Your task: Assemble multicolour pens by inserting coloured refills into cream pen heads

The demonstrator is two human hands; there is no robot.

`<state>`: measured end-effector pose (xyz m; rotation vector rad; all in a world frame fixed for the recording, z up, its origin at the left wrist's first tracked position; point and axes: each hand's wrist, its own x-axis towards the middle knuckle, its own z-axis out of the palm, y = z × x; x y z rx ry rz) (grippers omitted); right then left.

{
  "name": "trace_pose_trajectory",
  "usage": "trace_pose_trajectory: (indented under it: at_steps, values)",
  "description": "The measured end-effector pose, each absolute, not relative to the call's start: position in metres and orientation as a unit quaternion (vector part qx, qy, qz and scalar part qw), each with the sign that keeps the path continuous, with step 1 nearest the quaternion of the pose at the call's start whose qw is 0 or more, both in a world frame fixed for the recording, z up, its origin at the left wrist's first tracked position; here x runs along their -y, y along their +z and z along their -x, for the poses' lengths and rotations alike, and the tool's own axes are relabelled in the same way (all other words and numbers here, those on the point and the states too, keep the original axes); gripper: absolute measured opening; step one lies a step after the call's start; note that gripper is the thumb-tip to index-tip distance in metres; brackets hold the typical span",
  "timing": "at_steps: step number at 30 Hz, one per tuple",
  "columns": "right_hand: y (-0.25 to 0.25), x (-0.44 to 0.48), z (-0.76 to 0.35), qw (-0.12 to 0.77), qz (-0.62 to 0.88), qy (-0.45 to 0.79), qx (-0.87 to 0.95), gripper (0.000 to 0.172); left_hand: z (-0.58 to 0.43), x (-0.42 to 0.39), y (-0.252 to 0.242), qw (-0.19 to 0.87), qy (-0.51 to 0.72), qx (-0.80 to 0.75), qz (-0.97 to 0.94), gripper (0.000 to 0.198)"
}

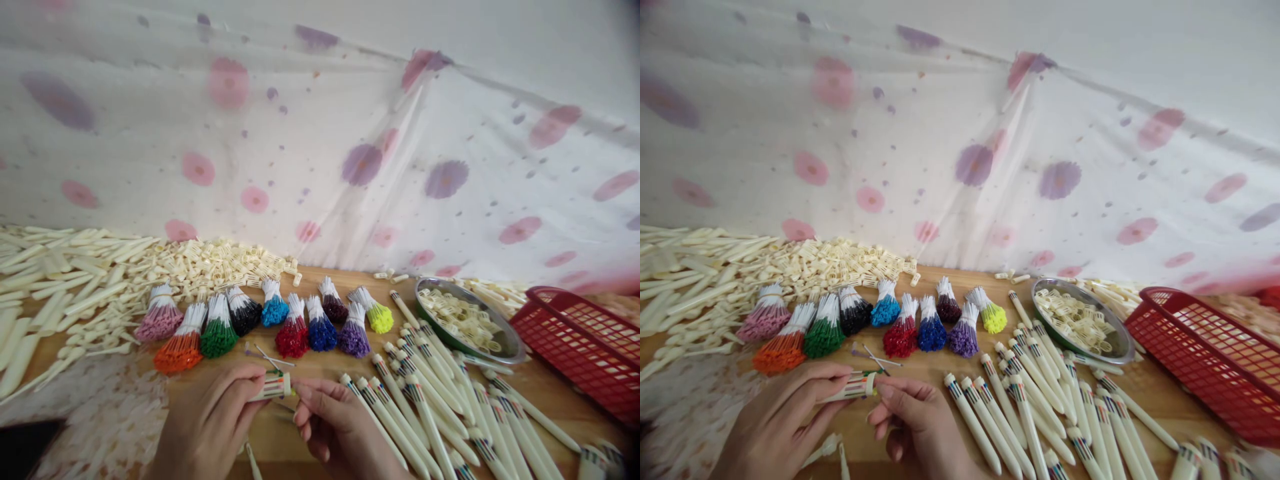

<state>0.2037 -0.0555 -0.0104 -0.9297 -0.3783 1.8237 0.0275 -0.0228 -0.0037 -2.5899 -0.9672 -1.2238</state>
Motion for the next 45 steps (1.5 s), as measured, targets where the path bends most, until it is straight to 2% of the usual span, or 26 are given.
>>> trace_pose_trajectory:
  at_steps: [10,25,45]
  values:
    - [-0.014,0.056,-0.202,0.517,0.383,0.745,0.175,0.032,-0.031,0.020,-0.004,0.038,-0.439,0.335,0.833,0.007]
    - [-0.018,0.053,-0.199,0.499,0.424,0.732,0.189,0.041,-0.034,0.022,-0.007,0.038,-0.424,0.338,0.839,0.011]
    - [-0.004,0.053,-0.214,0.429,0.457,0.703,0.336,0.034,-0.032,0.028,-0.012,-0.009,-0.416,0.343,0.842,0.008]
